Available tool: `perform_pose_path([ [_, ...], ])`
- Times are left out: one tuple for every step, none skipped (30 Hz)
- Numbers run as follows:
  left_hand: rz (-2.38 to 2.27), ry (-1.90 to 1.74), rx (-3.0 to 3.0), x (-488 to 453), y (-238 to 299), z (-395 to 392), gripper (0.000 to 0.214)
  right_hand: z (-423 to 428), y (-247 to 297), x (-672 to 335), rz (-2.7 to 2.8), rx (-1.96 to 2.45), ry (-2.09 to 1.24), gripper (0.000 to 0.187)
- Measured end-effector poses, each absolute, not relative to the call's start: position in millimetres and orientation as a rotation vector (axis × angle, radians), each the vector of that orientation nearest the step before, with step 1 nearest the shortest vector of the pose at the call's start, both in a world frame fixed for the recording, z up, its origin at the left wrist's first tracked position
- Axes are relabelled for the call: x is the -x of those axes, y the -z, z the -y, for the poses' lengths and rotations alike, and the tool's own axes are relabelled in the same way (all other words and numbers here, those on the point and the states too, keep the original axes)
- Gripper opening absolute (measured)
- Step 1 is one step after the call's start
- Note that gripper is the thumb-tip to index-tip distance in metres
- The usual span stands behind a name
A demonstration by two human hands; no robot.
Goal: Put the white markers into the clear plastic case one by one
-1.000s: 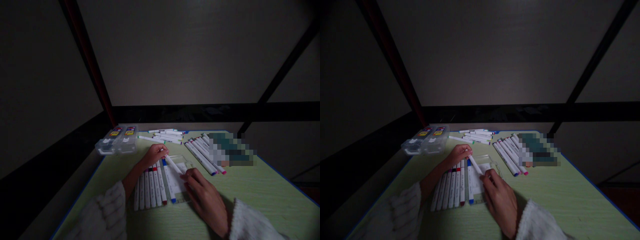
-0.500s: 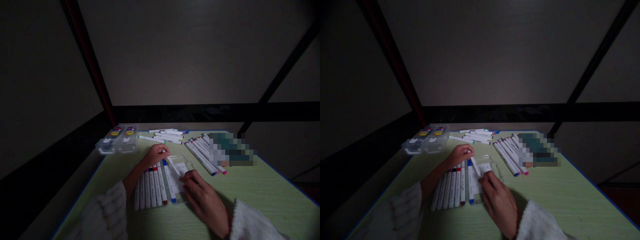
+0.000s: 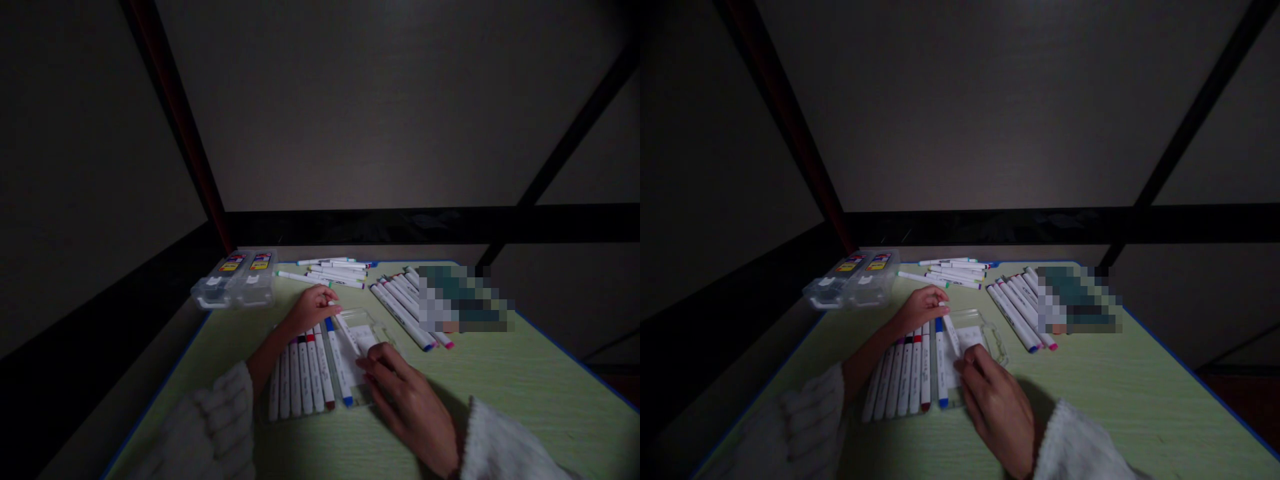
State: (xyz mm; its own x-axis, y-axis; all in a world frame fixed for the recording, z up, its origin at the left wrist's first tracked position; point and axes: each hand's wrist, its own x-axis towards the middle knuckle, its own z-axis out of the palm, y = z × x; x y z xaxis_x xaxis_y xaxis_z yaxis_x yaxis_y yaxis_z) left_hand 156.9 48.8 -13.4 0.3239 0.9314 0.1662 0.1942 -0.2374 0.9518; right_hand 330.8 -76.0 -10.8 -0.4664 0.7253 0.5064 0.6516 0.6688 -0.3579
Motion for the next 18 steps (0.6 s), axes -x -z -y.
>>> perform_pose_path([
  [-1.032, -0.995, -1.664, -156.8, 13.1, -48.7, 0.021, 76.0, 10.5, -330.6, 2.246, 1.055, -0.153, 0.022],
  [-1.031, -0.990, -1.668, -156.8, 12.9, -48.6, 0.020, 76.1, 10.4, -330.5, 2.249, 1.052, -0.153, 0.022],
  [-1.028, -0.986, -1.674, -156.7, 12.6, -48.5, 0.020, 76.2, 10.3, -330.3, 2.253, 1.049, -0.152, 0.022],
  [-1.027, -0.982, -1.680, -156.5, 12.4, -48.5, 0.019, 76.3, 10.1, -330.2, 2.257, 1.046, -0.151, 0.022],
  [-1.027, -0.977, -1.686, -156.5, 12.2, -48.5, 0.019, 76.5, 10.0, -330.0, 2.260, 1.042, -0.150, 0.023],
  [-1.028, -0.972, -1.691, -156.4, 11.9, -48.4, 0.018, 76.6, 9.9, -329.9, 2.264, 1.039, -0.152, 0.023],
  [-1.031, -0.969, -1.695, -156.3, 11.7, -48.3, 0.017, 76.7, 9.8, -329.7, 2.267, 1.036, -0.153, 0.023],
  [-1.034, -0.966, -1.700, -156.3, 11.4, -48.2, 0.017, 76.8, 9.8, -329.6, 2.271, 1.032, -0.156, 0.023],
  [-1.036, -0.965, -1.706, -156.4, 11.0, -48.1, 0.016, 76.9, 9.9, -329.4, 2.276, 1.026, -0.159, 0.023],
  [-1.037, -0.963, -1.713, -156.4, 10.7, -47.9, 0.015, 77.0, 10.0, -329.3, 2.282, 1.020, -0.160, 0.022],
  [-1.036, -0.959, -1.721, -156.5, 10.3, -47.6, 0.014, 77.0, 10.2, -329.2, 2.291, 1.017, -0.161, 0.022],
  [-1.034, -0.954, -1.728, -156.6, 9.9, -47.4, 0.014, 77.1, 10.4, -329.0, 2.300, 1.016, -0.161, 0.022],
  [-1.031, -0.950, -1.734, -156.8, 9.6, -47.2, 0.013, 77.2, 10.6, -328.9, 2.308, 1.016, -0.162, 0.022],
  [-1.028, -0.946, -1.738, -157.0, 9.2, -47.0, 0.013, 77.3, 10.6, -328.8, 2.314, 1.019, -0.166, 0.023],
  [-1.027, -0.945, -1.740, -157.2, 8.9, -46.8, 0.012, 77.5, 10.6, -328.7, 2.317, 1.021, -0.169, 0.023],
  [-1.027, -0.945, -1.741, -157.3, 8.7, -46.7, 0.012, 77.7, 10.5, -328.5, 2.317, 1.023, -0.173, 0.024],
  [-1.028, -0.947, -1.743, -157.4, 8.5, -46.7, 0.011, 77.9, 10.3, -328.4, 2.315, 1.024, -0.175, 0.024],
  [-1.030, -0.949, -1.745, -157.3, 8.4, -46.7, 0.011, 78.0, 10.2, -328.3, 2.315, 1.025, -0.177, 0.025],
])
